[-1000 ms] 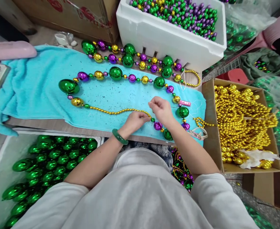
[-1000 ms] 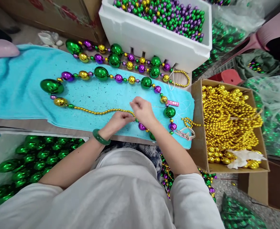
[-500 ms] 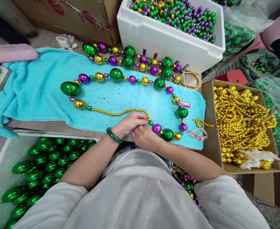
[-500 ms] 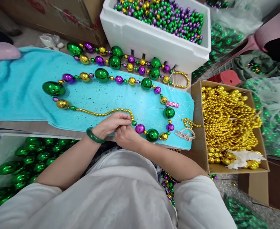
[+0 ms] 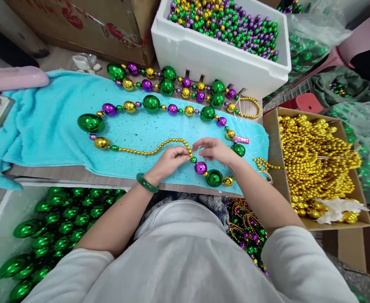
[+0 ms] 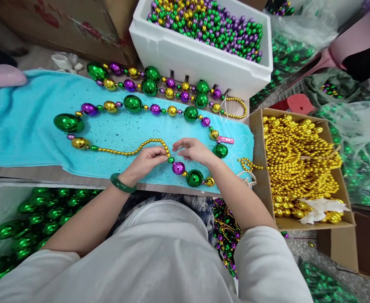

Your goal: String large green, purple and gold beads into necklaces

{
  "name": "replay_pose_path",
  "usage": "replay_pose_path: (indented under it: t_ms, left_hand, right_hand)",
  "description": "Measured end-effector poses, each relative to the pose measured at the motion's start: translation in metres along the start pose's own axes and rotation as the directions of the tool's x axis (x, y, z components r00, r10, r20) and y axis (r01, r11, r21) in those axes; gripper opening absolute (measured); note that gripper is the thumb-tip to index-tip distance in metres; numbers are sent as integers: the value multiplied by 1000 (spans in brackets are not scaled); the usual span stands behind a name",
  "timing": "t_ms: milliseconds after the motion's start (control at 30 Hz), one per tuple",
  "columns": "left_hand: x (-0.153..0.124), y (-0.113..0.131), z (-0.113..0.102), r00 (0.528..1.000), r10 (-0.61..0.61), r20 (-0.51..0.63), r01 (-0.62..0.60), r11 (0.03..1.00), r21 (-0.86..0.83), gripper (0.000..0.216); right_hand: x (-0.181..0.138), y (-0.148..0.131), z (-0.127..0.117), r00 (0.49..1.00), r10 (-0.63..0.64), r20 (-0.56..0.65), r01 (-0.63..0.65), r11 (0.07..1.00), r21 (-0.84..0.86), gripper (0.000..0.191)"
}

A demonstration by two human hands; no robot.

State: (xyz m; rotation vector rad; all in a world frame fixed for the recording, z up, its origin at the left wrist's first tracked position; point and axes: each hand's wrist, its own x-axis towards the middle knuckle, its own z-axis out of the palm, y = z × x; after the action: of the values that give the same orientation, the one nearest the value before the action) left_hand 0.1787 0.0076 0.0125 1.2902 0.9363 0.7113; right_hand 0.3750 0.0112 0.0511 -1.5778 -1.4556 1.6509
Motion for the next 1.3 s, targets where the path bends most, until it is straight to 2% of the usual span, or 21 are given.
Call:
replay_pose_path:
  t_ms: [67,167,267,333,400,500,633,700,767,833,867,900,933,967,1000,1033,1067,1100,1133,1200,1300]
  left_hand:
    - [0,2,0,999,38,-8,-38,999,17,16]
    - [-2,6,-2,996,83,-31,-82,995,55,13]
    - [-3,9,-3,994,94,-55,-88,991,98,14]
    - [-3,9,-4,994,85,-69,-77,991,106,15]
    - [-1,7,-4,994,76,-77,-68,992,103,15]
    - [0,5,-4,995,77,-69,-69,992,109,15]
    - [0,5,-3,994,86,-62,-78,990,121,16]
    - [-1,6,-3,994,89,-68,-80,989,127,15]
    - [-2,5,-3,994,86,-73,-76,988,134,15]
    - [-2,5,-4,994,74,-80,-63,989,134,15]
    - [-1,4,-4,994,65,-86,-54,990,128,14]
    - [-1,4,-4,994,57,-89,-46,992,119,14]
    - [0,3,-4,995,51,-91,-41,993,108,14]
    - [1,2,-4,995,51,-91,-42,994,98,13]
    - [2,2,-4,995,58,-87,-50,995,91,13]
    - [3,2,-4,994,70,-81,-63,994,89,13]
    - [3,2,-3,994,84,-74,-77,993,90,13]
    - [3,2,-3,993,96,-67,-90,992,94,13]
    - [4,2,-3,992,106,-63,-99,990,98,13]
    - [4,2,-2,991,119,-61,-112,988,107,13]
    - [4,2,-1,988,135,-76,-125,985,118,13]
  right_hand:
    - [16,10,1,973,58,223,-98,980,175,32]
    - [28,12,2,970,61,234,-105,979,178,35]
    - [28,0,-12,995,21,-99,-29,997,-78,26]
    - [21,-10,-24,923,-122,-365,24,965,-260,21]
    - [11,-18,-30,847,-280,-453,122,930,-347,20]
    - [-1,-23,-25,871,-400,-287,272,877,-396,25]
    - [8,-16,-8,969,-236,76,245,873,-422,24]
    - [11,-15,-1,978,-175,115,208,881,-426,11]
    - [1,-23,3,979,-199,49,198,861,-468,8]
    - [-22,-39,8,966,-254,39,238,827,-509,13]
    - [-35,-48,9,958,-258,124,285,822,-494,16]
    - [-48,-56,10,914,-219,341,357,833,-422,15]
    - [-57,-61,9,827,-163,538,390,856,-340,13]
    - [-62,-64,7,766,-119,631,374,882,-288,10]
    - [-61,-63,3,777,-103,621,337,901,-272,9]
    - [-56,-58,-2,858,-106,502,282,915,-288,11]
    - [-46,-50,-8,955,-126,269,210,927,-310,12]
    - [-33,-40,-13,990,-143,17,141,945,-296,11]
    - [-18,-29,-18,991,-98,-96,71,966,-248,6]
    - [9,-5,-22,998,58,39,-56,996,-63,14]
    - [37,19,-12,929,114,353,-195,960,201,37]
